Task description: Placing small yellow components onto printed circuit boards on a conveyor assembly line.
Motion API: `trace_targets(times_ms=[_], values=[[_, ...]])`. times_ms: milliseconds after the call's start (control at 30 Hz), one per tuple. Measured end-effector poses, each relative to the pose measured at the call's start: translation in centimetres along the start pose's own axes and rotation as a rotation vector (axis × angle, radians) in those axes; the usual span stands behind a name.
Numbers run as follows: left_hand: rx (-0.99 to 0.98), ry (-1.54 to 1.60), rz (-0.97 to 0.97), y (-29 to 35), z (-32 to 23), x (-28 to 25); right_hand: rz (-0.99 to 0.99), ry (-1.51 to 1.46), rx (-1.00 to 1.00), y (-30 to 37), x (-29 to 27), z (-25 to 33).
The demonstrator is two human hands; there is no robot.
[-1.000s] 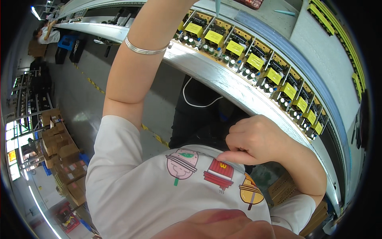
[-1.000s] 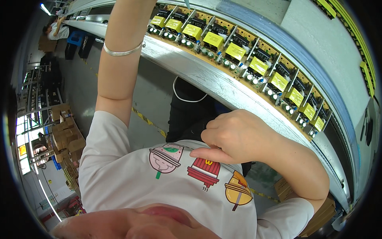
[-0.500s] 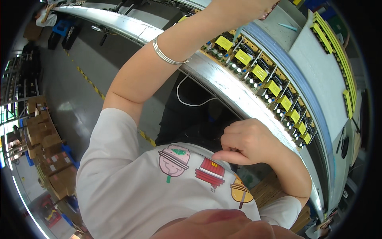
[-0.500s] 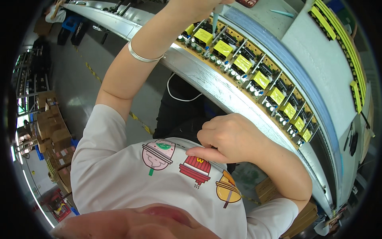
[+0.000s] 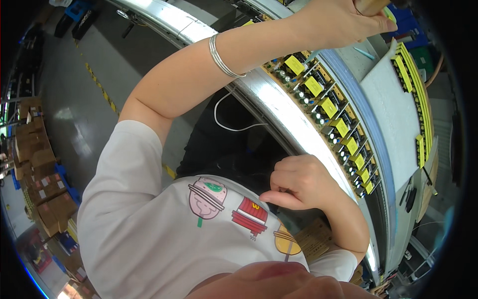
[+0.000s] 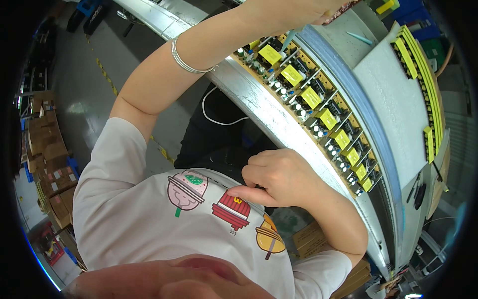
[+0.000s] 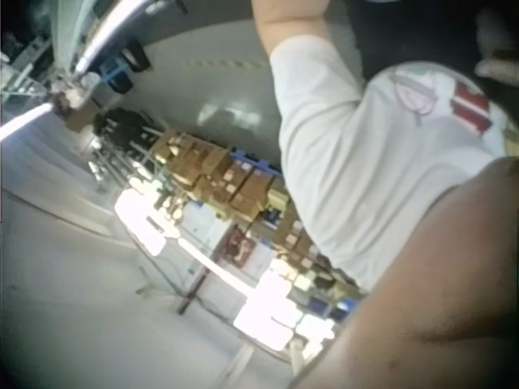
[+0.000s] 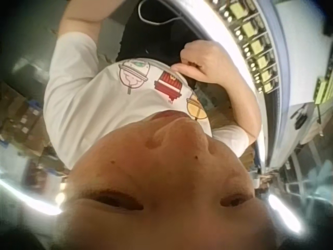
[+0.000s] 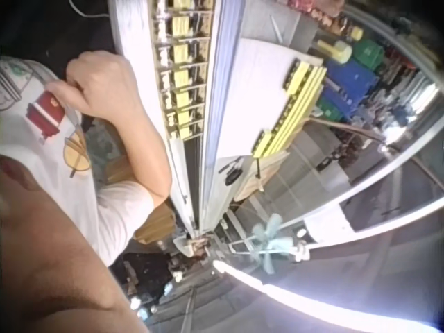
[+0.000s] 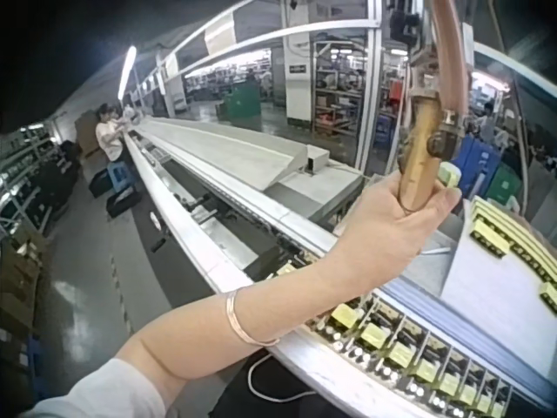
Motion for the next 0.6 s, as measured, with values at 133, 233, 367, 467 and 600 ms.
trace_targets(times_ms=[133, 233, 367, 467, 600], values=[[0.013, -0.021, -0.007, 0.2, -1.0, -1.7, 0.029, -0.011, 0.014, -1.0, 0.1, 0.6], [0.019, -0.142, -0.049, 0.3, -1.5, -3.2, 0.058, -0.033, 0.039, -1.4, 0.1, 0.8], [0.01, -0.288, -0.093, 0.6, -0.4, -5.0, 0.084, -0.045, 0.069, -1.7, 0.6, 0.3], [-0.004, -0.404, -0.115, 0.5, 0.1, -5.9, 0.088, -0.056, 0.078, -2.2, 0.7, 0.1], [-0.024, -0.518, -0.135, 0.3, 0.7, -6.9, 0.079, -0.079, 0.08, -2.8, 0.5, 0.1]])
Point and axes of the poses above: each hand's wrist, its own y-axis away from the middle knuckle, its own x-axis out of the palm, z = x × y, the point moved 8 cm from there along -y, towards the middle knuckle, and after that the axes turned 6 degrees about x, right-handed, at the moved point
